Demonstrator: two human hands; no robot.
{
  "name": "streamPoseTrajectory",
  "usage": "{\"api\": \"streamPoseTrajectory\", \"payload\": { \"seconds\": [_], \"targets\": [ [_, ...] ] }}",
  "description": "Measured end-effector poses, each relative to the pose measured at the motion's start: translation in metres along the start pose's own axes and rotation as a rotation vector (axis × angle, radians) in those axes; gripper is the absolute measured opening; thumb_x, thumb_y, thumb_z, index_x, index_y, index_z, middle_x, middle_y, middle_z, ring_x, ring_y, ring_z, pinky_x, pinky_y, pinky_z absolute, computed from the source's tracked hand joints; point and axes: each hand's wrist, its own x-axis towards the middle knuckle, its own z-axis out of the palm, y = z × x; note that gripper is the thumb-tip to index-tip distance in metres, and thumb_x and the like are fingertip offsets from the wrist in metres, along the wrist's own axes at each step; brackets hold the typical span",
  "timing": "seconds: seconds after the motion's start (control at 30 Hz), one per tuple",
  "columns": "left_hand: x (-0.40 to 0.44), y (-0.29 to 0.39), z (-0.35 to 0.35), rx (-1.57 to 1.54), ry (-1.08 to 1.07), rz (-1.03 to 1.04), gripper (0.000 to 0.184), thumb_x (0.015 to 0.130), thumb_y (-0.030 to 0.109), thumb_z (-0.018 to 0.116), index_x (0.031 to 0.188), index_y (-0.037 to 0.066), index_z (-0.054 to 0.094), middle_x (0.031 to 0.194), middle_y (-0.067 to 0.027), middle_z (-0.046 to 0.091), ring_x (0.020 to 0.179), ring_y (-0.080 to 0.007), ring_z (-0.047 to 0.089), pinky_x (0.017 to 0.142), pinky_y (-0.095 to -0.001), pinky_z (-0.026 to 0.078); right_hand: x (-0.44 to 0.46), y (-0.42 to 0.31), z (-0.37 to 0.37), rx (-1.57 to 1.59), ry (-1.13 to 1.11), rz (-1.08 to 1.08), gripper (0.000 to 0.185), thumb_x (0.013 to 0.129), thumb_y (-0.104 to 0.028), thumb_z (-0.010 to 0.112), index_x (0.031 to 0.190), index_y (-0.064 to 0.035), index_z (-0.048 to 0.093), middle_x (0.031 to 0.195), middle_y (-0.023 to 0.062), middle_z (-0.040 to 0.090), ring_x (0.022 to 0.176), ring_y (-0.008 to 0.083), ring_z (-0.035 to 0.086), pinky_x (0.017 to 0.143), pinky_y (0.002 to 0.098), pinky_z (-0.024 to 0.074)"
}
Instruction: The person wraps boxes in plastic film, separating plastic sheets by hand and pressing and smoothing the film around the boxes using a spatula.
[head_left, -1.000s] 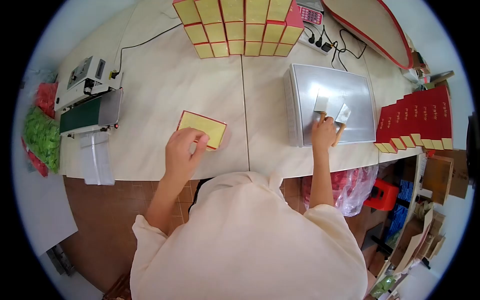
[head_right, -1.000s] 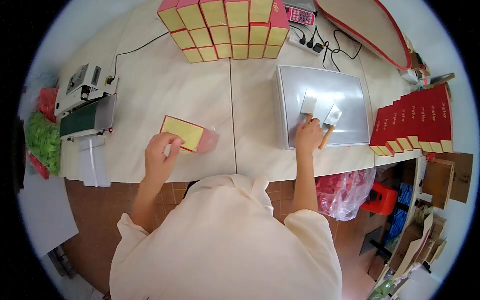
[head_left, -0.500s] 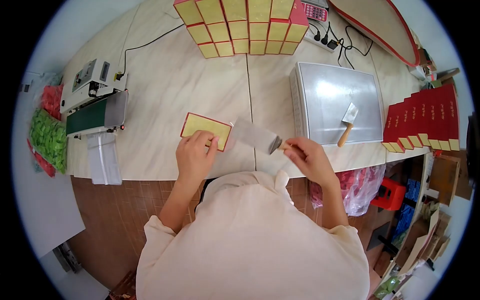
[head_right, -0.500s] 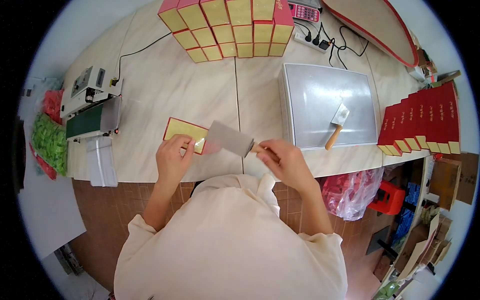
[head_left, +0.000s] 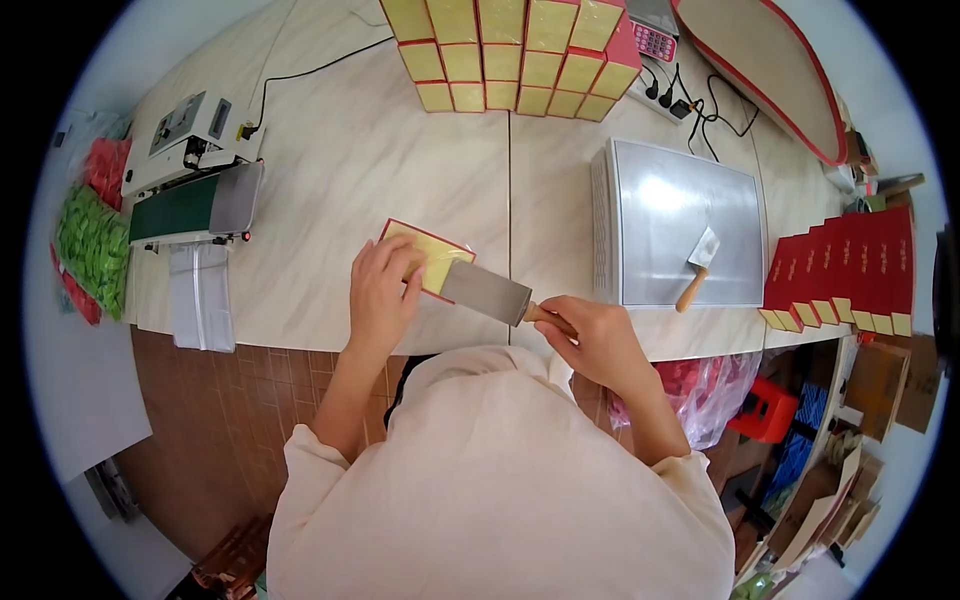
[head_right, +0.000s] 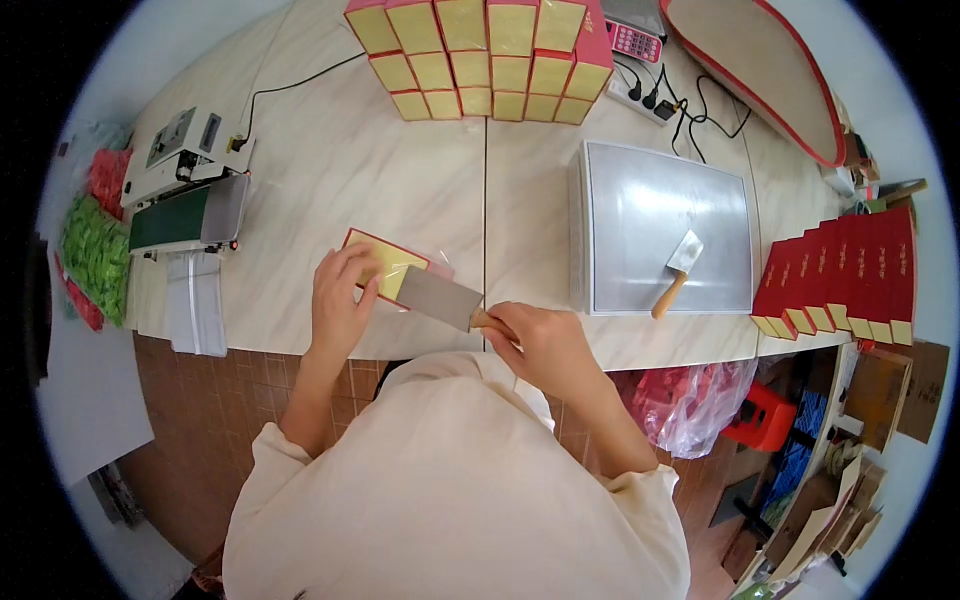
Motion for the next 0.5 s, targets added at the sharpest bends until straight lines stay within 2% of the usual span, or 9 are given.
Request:
{"api": "streamPoseTrajectory", "payload": {
  "seconds": [0.17, 0.33, 0.43, 0.5],
  "targets": [
    [-0.002, -0.01, 0.003, -0.111, -0.064, 0.025, 0.015, 0.085, 0.001, 0.062, 0.099, 0.005, 0.059, 0.116, -0.0102, 0.064, 0.105, -0.0303, 0.059, 0.108, -0.0458, 0.04, 0.011, -0.007, 0.013, -0.104, 0.019, -0.031, 0.013, 0.086, -0.018, 0.069, 0.088, -0.0068, 0.062, 0.07, 0.0057, 0.063, 0.056, 0.0256, 0.059, 0.049, 0.0355, 0.045],
    [-0.001, -0.011, 0.006, -0.173, -0.02, -0.03, 0.014, 0.086, 0.005, 0.062, 0.099, 0.004, 0.058, 0.115, -0.0101, 0.063, 0.105, -0.0331, 0.058, 0.105, -0.0463, 0.043, 0.017, -0.014, 0.007, -0.122, -0.062, 0.029, 0.016, 0.084, -0.016, 0.072, 0.094, -0.0044, 0.066, 0.075, 0.0093, 0.066, 0.062, 0.0284, 0.064, 0.053, 0.0346, 0.0481],
    [0.001, -0.009, 0.0, -0.21, 0.004, -0.051, 0.016, 0.087, 0.004, 0.062, 0.103, 0.003, 0.057, 0.12, -0.0123, 0.061, 0.108, -0.0326, 0.058, 0.109, -0.0457, 0.04, 0.009, -0.013, -0.004, -0.074, -0.068, 0.018, 0.015, 0.085, -0.017, 0.07, 0.092, -0.0046, 0.065, 0.074, 0.009, 0.066, 0.061, 0.0282, 0.063, 0.053, 0.0351, 0.0482],
    [0.0, -0.014, -0.002, -0.147, -0.067, 0.014, 0.018, 0.086, 0.005, 0.064, 0.103, 0.002, 0.057, 0.123, -0.0116, 0.06, 0.111, -0.0324, 0.057, 0.109, -0.046, 0.039, 0.004, -0.012, -0.011, -0.057, -0.065, 0.021, 0.014, 0.086, -0.018, 0.069, 0.09, -0.0052, 0.064, 0.073, 0.0081, 0.066, 0.06, 0.0274, 0.062, 0.053, 0.0354, 0.048]
  ]
}}
